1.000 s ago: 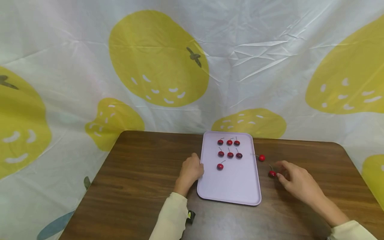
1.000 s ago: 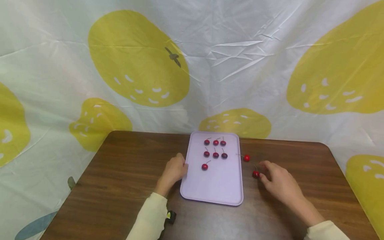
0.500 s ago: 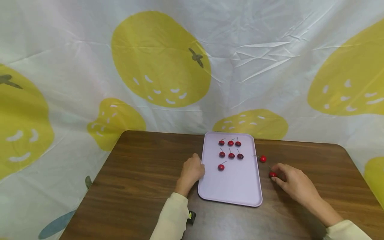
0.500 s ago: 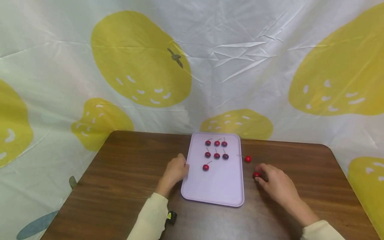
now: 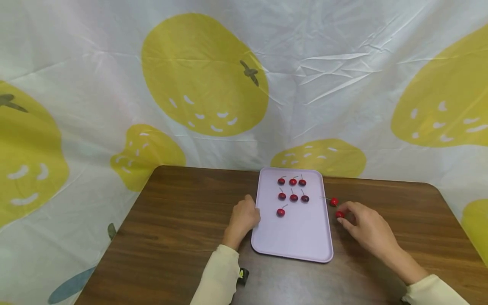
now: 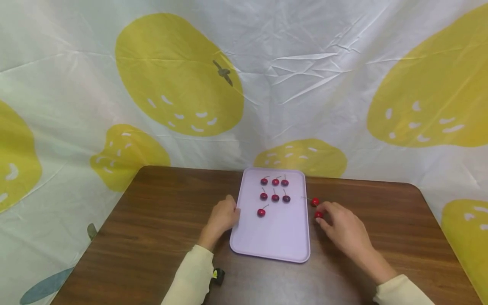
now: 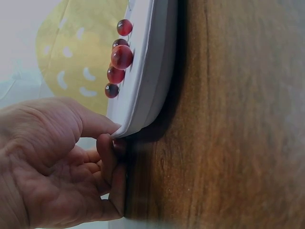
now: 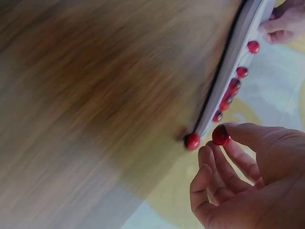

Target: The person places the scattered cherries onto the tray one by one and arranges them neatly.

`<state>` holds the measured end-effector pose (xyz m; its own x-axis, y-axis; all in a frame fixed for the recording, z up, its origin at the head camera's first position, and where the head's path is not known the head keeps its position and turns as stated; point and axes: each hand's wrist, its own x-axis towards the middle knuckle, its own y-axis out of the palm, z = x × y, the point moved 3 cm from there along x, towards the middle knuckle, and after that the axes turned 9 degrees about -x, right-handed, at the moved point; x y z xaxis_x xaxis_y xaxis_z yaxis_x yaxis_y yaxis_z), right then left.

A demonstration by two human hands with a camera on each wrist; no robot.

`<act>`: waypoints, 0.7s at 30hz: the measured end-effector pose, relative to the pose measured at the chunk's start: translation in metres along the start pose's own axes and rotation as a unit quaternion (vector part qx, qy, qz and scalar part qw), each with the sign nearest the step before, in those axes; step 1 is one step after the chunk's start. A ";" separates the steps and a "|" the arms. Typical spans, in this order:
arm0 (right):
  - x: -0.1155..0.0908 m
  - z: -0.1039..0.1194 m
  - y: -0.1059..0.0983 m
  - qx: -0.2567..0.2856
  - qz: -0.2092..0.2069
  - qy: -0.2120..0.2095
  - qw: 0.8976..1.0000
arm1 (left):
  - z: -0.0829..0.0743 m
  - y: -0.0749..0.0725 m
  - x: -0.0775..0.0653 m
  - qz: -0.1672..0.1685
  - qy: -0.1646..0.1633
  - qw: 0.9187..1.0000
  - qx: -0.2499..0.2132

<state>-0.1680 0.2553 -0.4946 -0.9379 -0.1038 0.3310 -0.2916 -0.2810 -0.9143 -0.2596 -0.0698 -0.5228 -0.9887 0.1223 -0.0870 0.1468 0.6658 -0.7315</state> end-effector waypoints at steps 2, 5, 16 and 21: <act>0.003 0.009 0.002 0.007 0.002 0.000 1.000 | 0.001 0.000 0.000 0.001 -0.002 1.000 -0.001; 0.007 0.022 0.010 0.009 0.010 -0.005 1.000 | 0.001 0.000 0.000 0.002 -0.008 1.000 0.000; 0.019 0.061 0.040 0.014 0.029 -0.031 0.999 | 0.001 0.000 0.002 -0.004 -0.003 1.000 0.002; 0.025 0.070 0.049 0.007 0.033 -0.042 0.999 | 0.003 0.002 0.002 -0.003 -0.001 1.000 0.000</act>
<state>-0.1927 0.1726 -0.5147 -0.9362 -0.2014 0.2882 -0.2259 -0.2836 -0.9319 -0.2616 -0.0705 -0.5260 -0.9895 0.1170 -0.0851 0.1418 0.6666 -0.7318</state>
